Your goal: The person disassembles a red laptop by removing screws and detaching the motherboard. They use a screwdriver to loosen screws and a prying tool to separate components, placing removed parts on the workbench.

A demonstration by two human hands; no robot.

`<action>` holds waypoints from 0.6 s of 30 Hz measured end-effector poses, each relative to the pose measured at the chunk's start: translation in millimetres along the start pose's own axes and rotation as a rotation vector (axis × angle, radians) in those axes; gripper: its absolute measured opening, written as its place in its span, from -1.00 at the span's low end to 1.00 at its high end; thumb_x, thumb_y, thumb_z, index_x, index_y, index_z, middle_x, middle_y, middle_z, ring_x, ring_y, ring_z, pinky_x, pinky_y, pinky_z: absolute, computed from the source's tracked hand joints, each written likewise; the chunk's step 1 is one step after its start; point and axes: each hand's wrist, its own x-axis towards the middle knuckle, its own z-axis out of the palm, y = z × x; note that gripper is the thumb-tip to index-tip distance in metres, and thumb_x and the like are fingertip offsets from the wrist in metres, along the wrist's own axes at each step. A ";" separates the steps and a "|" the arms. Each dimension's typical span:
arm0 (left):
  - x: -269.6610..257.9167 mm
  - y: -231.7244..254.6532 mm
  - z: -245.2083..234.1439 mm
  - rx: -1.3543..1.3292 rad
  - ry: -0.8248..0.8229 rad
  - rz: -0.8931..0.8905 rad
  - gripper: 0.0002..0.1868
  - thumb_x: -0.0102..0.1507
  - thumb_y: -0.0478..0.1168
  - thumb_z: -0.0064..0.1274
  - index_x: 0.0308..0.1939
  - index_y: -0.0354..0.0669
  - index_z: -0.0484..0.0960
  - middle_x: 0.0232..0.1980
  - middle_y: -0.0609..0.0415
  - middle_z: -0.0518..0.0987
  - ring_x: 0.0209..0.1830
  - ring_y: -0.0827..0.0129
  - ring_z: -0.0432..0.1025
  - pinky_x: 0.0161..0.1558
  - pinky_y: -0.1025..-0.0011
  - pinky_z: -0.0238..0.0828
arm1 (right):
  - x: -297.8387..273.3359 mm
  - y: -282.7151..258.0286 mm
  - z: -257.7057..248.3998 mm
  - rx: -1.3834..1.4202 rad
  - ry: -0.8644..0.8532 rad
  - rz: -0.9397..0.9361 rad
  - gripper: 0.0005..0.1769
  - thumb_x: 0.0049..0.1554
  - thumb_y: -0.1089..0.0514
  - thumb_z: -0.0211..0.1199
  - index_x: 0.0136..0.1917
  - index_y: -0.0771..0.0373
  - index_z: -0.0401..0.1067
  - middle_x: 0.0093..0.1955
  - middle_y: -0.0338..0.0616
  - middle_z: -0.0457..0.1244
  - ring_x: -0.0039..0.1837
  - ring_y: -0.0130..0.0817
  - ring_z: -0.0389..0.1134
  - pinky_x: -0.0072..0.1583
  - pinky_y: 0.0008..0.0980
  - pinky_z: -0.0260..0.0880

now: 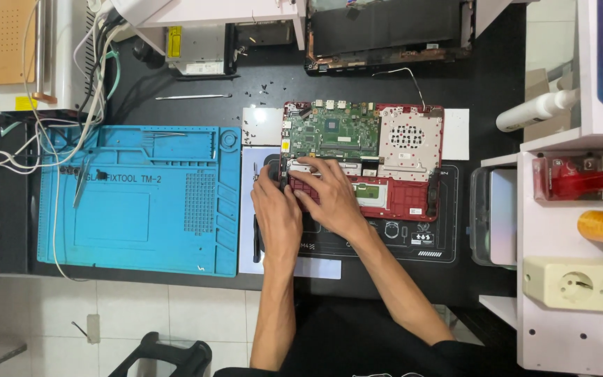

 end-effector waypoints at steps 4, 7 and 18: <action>-0.4 1.8 3.4 -0.036 -0.027 -0.097 -0.46 0.30 -0.40 -0.01 0.35 -0.48 0.27 0.09 -0.36 0.47 0.08 -0.20 0.36 0.17 -0.01 0.26 | 0.1 1.2 0.7 -0.004 -0.023 0.012 -0.53 0.05 0.19 0.38 0.26 0.15 0.53 0.41 -0.16 0.24 0.30 -0.14 0.26 0.35 -0.13 0.29; -1.0 1.7 7.4 0.008 -0.008 -0.083 -0.48 0.32 -0.41 -0.03 0.35 -0.50 0.27 0.10 -0.39 0.44 0.07 -0.22 0.33 0.14 -0.02 0.25 | 0.4 1.7 0.0 -0.014 -0.018 -0.007 -0.53 0.04 0.19 0.38 0.25 0.15 0.53 0.41 -0.15 0.24 0.30 -0.12 0.25 0.36 -0.11 0.28; -2.4 1.5 6.7 0.008 0.022 -0.075 -0.51 0.29 -0.38 0.03 0.29 -0.47 0.33 0.11 -0.37 0.46 0.14 -0.21 0.33 0.17 -0.03 0.23 | 0.2 4.0 2.1 -0.015 -0.046 0.008 -0.54 0.06 0.19 0.37 0.25 0.22 0.51 0.43 -0.16 0.22 0.35 -0.09 0.21 0.37 -0.11 0.25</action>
